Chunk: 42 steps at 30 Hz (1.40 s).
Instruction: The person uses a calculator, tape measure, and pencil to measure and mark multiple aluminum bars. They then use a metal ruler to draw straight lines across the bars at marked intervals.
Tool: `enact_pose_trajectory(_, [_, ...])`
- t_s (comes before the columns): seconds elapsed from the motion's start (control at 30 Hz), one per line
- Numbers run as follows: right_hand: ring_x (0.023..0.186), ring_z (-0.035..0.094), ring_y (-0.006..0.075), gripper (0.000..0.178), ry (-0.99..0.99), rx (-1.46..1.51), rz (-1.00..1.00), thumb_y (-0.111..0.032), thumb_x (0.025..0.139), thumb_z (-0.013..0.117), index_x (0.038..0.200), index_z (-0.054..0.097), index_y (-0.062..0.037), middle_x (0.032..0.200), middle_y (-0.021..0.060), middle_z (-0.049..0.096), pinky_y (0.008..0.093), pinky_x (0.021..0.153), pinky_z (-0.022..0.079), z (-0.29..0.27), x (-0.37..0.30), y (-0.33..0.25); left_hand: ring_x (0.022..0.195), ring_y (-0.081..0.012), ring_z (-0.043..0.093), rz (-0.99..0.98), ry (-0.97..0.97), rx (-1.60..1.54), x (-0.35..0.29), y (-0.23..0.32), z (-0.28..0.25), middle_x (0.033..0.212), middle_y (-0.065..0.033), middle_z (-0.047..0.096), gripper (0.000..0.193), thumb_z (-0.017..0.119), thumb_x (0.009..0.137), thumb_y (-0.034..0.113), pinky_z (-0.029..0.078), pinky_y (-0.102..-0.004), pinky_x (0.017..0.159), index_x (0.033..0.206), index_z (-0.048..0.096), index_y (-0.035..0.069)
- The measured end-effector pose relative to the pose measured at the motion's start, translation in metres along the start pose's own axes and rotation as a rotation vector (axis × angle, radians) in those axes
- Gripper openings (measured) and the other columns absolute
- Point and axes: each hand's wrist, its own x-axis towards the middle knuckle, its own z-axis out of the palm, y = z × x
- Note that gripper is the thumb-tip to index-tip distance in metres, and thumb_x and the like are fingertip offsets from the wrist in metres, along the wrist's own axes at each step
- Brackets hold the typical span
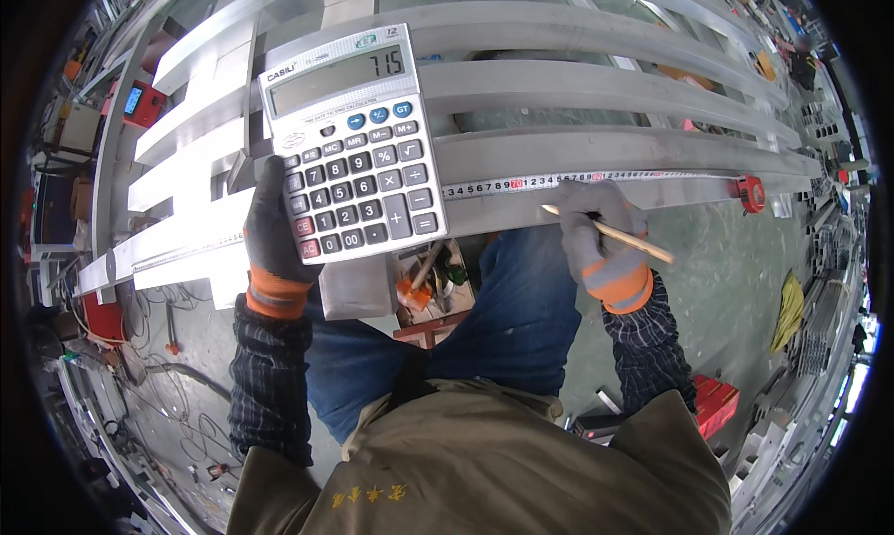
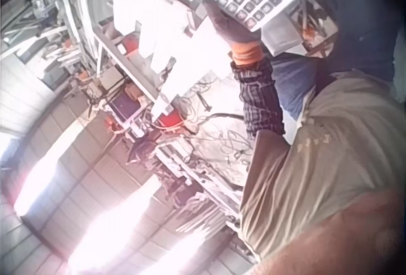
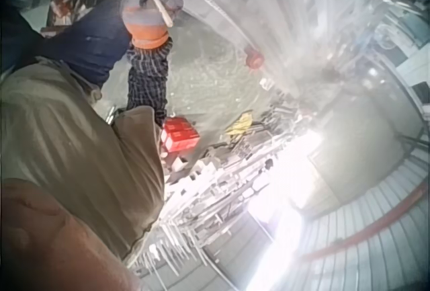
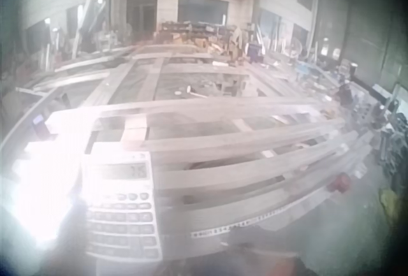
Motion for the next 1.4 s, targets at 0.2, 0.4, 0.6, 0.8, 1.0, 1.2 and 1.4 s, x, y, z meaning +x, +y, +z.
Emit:
enact_pose_trajectory(0.2, [0.072,0.064,0.0151,0.031,0.045,0.415,0.240,-0.011,0.105,0.048,0.134,0.056,-0.0012,0.101,0.0152,0.072,0.0285,0.065,0.054,0.014,0.004,-0.037,0.104,-0.0269,0.073,-0.146,0.035,-0.231,0.004,0.002,0.003,0.119,-0.0178,0.071,0.048,0.051,0.109,0.039,0.063,-0.0386,0.090,0.132,0.058,-0.003])
enact_pose_trajectory(0.4, [0.074,0.063,0.0099,0.039,-0.144,0.440,0.387,-0.009,0.098,0.068,0.133,0.053,-0.0008,0.097,0.0118,0.069,0.0258,0.063,0.054,0.073,0.006,-0.065,0.106,-0.0179,0.072,-0.028,0.054,0.264,0.005,-0.007,-0.011,0.119,-0.0131,0.072,0.042,0.042,0.113,0.034,0.062,-0.0322,0.091,0.134,0.053,-0.001])
enact_pose_trajectory(0.6, [0.080,0.067,0.0123,0.042,-0.137,0.483,0.397,-0.004,0.093,0.072,0.127,0.049,0.0013,0.094,0.0100,0.069,0.0272,0.068,0.055,0.100,0.010,-0.066,0.106,-0.0166,0.071,0.332,-0.098,0.823,-0.003,-0.006,-0.003,0.119,-0.0137,0.072,0.038,0.042,0.114,0.026,0.061,-0.0308,0.090,0.134,0.054,-0.004])
enact_pose_trajectory(0.8, [0.079,0.067,0.0128,0.044,-0.091,0.588,0.459,-0.003,0.093,0.070,0.130,0.047,0.0022,0.095,0.0105,0.070,0.0269,0.068,0.054,0.089,0.009,-0.081,0.102,-0.0162,0.072,0.473,-0.088,0.980,-0.004,-0.006,-0.002,0.116,-0.0137,0.073,0.035,0.046,0.112,0.021,0.062,-0.0296,0.087,0.134,0.054,-0.005])
enact_pose_trajectory(1.0, [0.077,0.066,0.0128,0.033,-0.100,0.451,0.440,-0.009,0.101,0.061,0.130,0.049,0.0023,0.099,0.0119,0.072,0.0266,0.068,0.055,0.077,0.011,-0.073,0.102,-0.0152,0.072,0.229,-0.087,0.659,0.003,-0.006,-0.009,0.115,-0.0132,0.074,0.036,0.046,0.112,0.022,0.062,-0.0287,0.087,0.133,0.055,-0.005])
enact_pose_trajectory(1.2, [0.073,0.063,0.0144,0.031,0.126,0.520,0.359,-0.020,0.108,0.052,0.130,0.058,0.0015,0.091,0.0121,0.072,0.0287,0.068,0.053,0.021,0.012,-0.053,0.106,-0.0171,0.070,-0.010,0.064,0.153,0.011,-0.011,-0.015,0.121,-0.0117,0.071,0.040,0.047,0.112,0.026,0.059,-0.0299,0.092,0.136,0.054,-0.004])
enact_pose_trajectory(1.4, [0.074,0.063,0.0138,0.032,0.207,0.251,0.271,-0.022,0.106,0.055,0.125,0.064,0.0016,0.090,0.0118,0.072,0.0285,0.069,0.053,-0.030,-0.006,-0.014,0.103,-0.0250,0.073,-0.125,0.048,-0.170,0.004,0.001,-0.005,0.118,-0.0154,0.071,0.045,0.050,0.109,0.037,0.064,-0.0382,0.088,0.133,0.057,-0.001])
